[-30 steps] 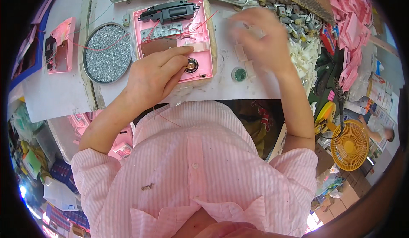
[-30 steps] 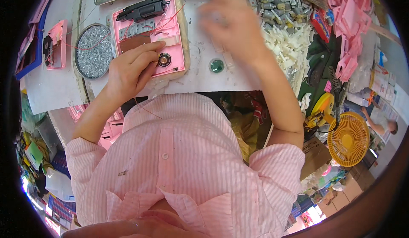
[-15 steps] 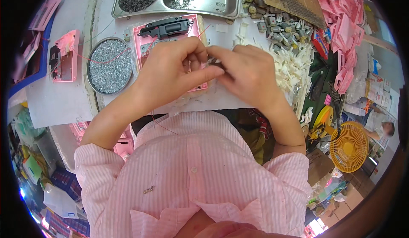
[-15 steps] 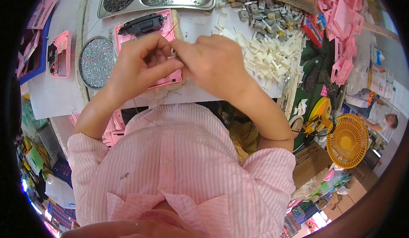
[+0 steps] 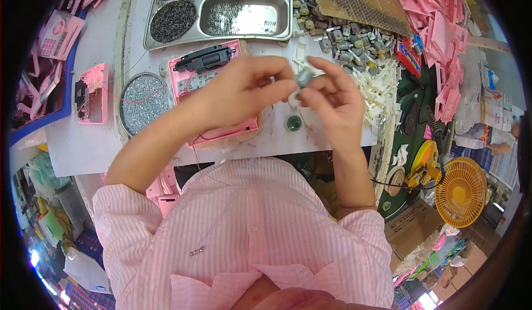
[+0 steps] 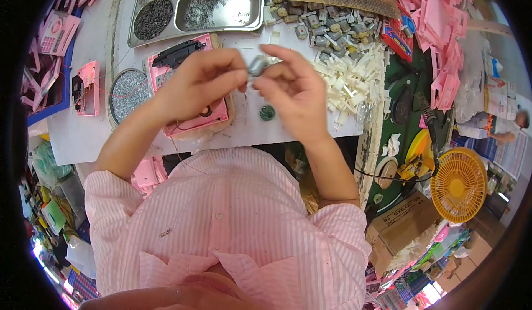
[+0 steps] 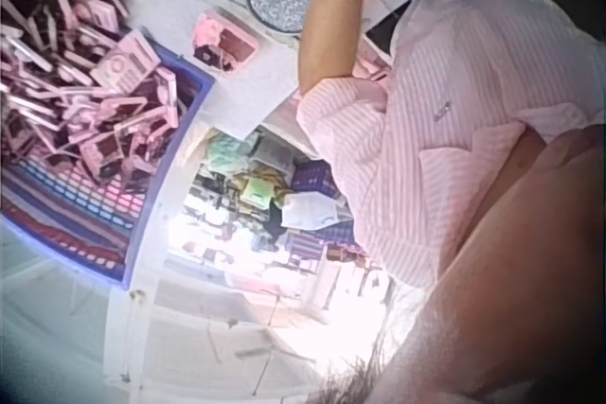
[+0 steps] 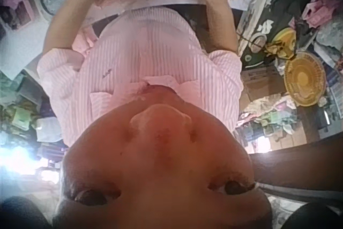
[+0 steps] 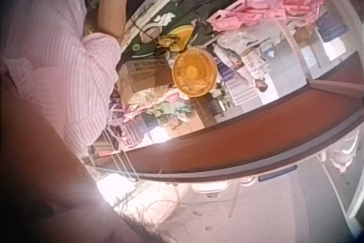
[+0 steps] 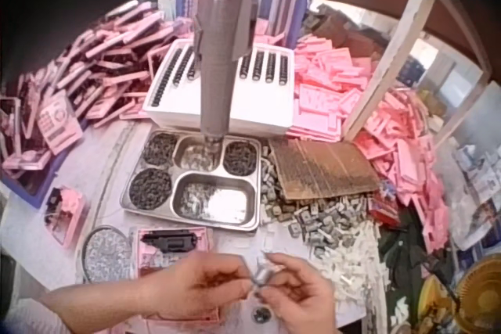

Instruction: Assembling the internal components of a pink electronic toy, including soldering wires and securing housing with an electric screwdriver.

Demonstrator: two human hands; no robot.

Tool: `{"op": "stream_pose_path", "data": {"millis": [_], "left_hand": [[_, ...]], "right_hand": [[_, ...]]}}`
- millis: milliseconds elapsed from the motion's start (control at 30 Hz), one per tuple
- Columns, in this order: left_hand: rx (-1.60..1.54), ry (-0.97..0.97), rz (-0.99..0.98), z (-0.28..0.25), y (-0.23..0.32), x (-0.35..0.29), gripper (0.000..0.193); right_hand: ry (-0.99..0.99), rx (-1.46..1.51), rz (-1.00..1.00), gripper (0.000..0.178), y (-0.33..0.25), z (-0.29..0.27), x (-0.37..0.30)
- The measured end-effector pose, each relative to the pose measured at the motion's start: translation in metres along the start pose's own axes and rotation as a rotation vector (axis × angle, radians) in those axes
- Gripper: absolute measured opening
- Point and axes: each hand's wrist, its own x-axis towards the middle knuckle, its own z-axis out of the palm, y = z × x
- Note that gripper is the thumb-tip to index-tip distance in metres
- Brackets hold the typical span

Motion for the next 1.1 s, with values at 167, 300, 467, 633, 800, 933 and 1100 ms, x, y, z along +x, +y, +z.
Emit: {"op": "stream_pose_path", "data": {"millis": [167,300,467,633,800,933,1100], "left_hand": [[0.513,0.382,0.284,-0.028,0.0,0.119,0.014],[0.759,0.554,0.319,-0.034,-0.008,0.176,0.023],[0.84,0.485,0.266,-0.029,-0.012,0.2,0.024],[0.841,0.375,0.346,-0.046,-0.017,0.2,0.024],[1.019,0.513,0.62,-0.045,-0.019,0.176,0.018],[0.894,0.351,0.556,0.001,0.001,0.103,0.017],[0.472,0.215,0.331,0.008,0.0,-0.019,0.01]], "right_hand": [[0.072,0.303,0.049,0.044,0.007,-0.04,0.014],[0.1,0.306,0.059,0.044,0.004,-0.058,0.006],[0.177,0.21,0.06,0.044,0.009,-0.077,-0.024],[0.132,0.105,0.113,0.042,0.006,-0.072,-0.039],[-0.061,-0.168,0.228,0.038,0.015,-0.054,-0.048],[-0.166,-0.643,0.265,0.034,0.019,-0.047,-0.057],[-0.238,-0.847,0.097,0.035,0.014,-0.031,-0.044]]}}
